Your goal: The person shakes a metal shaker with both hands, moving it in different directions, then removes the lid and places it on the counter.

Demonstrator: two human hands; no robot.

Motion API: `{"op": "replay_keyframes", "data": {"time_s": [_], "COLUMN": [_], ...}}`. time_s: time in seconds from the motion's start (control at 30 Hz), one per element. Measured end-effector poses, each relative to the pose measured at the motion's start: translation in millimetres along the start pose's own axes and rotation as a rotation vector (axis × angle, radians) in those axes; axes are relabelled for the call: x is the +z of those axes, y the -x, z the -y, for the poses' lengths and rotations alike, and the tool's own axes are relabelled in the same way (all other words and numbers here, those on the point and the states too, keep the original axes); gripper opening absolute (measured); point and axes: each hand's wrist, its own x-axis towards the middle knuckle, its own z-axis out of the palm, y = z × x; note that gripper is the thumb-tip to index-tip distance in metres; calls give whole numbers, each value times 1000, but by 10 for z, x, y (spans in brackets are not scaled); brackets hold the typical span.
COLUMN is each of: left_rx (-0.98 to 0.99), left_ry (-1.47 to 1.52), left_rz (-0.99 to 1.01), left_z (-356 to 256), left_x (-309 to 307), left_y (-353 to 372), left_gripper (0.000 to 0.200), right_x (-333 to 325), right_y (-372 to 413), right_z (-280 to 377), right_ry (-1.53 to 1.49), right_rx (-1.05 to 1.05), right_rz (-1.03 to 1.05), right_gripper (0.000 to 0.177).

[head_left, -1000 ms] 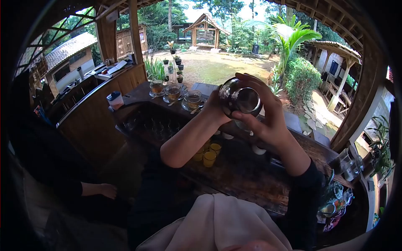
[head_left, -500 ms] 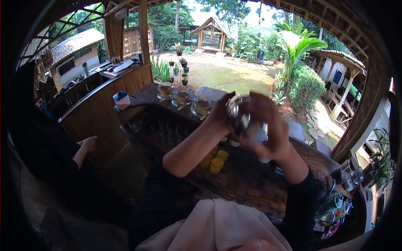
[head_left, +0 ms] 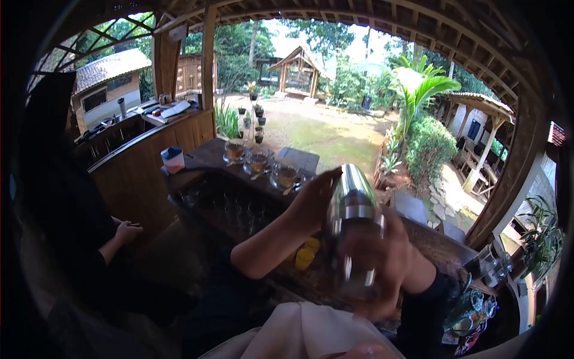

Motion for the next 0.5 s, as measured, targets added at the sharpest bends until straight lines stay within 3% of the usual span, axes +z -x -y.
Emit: {"op": "replay_keyframes", "data": {"time_s": [0.03, 0.07, 0.1, 0.17, 0.2, 0.23, 0.27, 0.3, 0.33, 0.37, 0.4, 0.43, 0.47, 0.5], "left_rx": [-108, 136, 372, 126, -87, -241, -109, 29, -15, -11, -43, -77, -8, 318], "left_ry": [359, 303, 254, 227, 403, 395, 359, 313, 512, 505, 374, 248, 287, 162], "left_rz": [239, 366, 471, 235, 352, 320, 143, -26, 318, 326, 255, 176, 238, 384], "left_z": [-50, -15, 66, 40, -10, -6, 107, 197, 196, 146, 69, 16, 20, 131], "left_x": [71, 111, 127, -123, -196, -416, -389, -346, -432, -397, -281, -153, -8, -23], "left_y": [-5, 9, 61, -149, -220, -367, -391, -432, -388, -290, -168, -78, -68, -33], "left_gripper": [39, 37, 36, 32, 32, 38, 40, 43, 38, 38, 36, 35, 34, 36], "right_x": [196, 94, 104, 164, 180, 200, 311, 298, 274, 235, 39, 58, 95, 120], "right_y": [141, -8, -6, 40, 22, 39, 46, 62, 80, 83, -29, -6, 2, 5], "right_z": [14, 5, -19, -102, -226, -406, -518, -505, -468, -439, -200, -49, 43, 10], "right_ry": [198, 321, 308, 210, 187, 180, 73, 78, 59, 42, 19, 116, 207, 202], "right_rx": [-428, -737, -717, -446, -263, -77, 215, 215, 161, 98, 44, -213, -463, -459], "right_rz": [-150, -194, -196, -226, -214, -152, -175, -178, -205, -230, -91, -118, -143, -140], "right_gripper": [40, 41, 41, 40, 44, 48, 52, 52, 52, 52, 48, 44, 41, 41]}}
